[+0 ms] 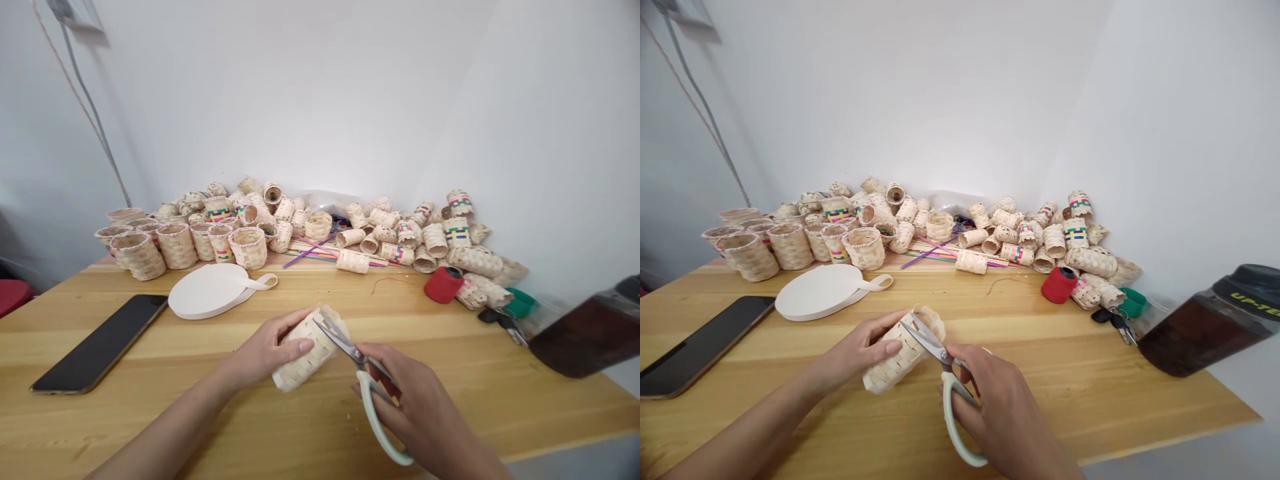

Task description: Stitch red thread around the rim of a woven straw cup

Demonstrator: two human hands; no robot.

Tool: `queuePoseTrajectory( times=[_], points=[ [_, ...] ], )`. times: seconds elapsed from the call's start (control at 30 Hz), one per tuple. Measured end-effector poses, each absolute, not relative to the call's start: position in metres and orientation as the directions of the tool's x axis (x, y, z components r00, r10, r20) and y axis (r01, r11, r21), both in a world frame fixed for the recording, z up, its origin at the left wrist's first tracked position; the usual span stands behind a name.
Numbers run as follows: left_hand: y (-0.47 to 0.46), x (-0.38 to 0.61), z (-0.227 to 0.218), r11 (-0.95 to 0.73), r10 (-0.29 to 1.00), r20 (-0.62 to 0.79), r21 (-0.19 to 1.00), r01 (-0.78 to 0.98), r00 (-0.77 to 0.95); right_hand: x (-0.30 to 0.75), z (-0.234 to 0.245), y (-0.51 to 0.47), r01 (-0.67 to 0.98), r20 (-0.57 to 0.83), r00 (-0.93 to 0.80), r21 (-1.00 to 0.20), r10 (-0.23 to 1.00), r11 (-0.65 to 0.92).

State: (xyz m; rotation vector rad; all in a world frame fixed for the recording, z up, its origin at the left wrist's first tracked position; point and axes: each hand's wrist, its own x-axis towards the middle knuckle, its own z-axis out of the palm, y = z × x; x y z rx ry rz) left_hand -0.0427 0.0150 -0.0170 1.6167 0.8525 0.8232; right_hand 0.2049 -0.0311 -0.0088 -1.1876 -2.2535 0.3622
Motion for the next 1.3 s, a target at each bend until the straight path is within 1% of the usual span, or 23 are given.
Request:
queuePoseTrajectory(
  times=[0.17,0.4,0.5,0.57,0.67,0.77,0.87,1.07,1.3],
  points=[
    [0.016,-0.038,-0.024,-0.142,0.893,0.08,0.984,0.109,0.442,0.208,-0.017,-0.03,0.678,0.399,-0.465,-0.414,0.791,0.608],
    [0.017,-0.038,-0.03,-0.151,0.905,0.074,0.976,0.153,0.42,0.213,-0.027,-0.028,0.685,0.455,-0.479,-0.341,0.751,0.644],
    [0.018,-0.038,-0.033,-0.158,0.919,0.085,0.974,0.162,0.386,0.217,-0.026,-0.026,0.692,0.455,-0.442,-0.374,0.773,0.617],
    [0.019,-0.038,-0.034,-0.157,0.937,0.09,0.971,0.178,0.336,0.221,-0.021,-0.026,0.712,0.429,-0.396,-0.414,0.812,0.566],
    [0.018,-0.037,-0.032,-0.221,0.953,0.15,0.939,0.265,0.261,0.225,-0.014,-0.026,0.753,0.417,-0.344,-0.413,0.841,0.513],
    [0.016,-0.035,-0.028,-0.331,0.936,0.256,0.874,0.355,0.241,0.222,-0.013,-0.026,0.745,0.455,-0.394,-0.35,0.798,0.567],
    [0.013,-0.032,-0.026,-0.386,0.92,0.312,0.826,0.411,0.237,0.213,-0.017,-0.025,0.715,0.463,-0.449,-0.325,0.764,0.618],
    [0.012,-0.03,-0.029,-0.456,0.89,0.373,0.753,0.474,0.263,0.199,-0.016,-0.021,0.701,0.46,-0.468,-0.326,0.754,0.634],
    [0.012,-0.03,-0.028,-0.463,0.886,0.382,0.752,0.469,0.263,0.196,-0.018,-0.022,0.707,0.457,-0.46,-0.331,0.762,0.625]
  ],
)
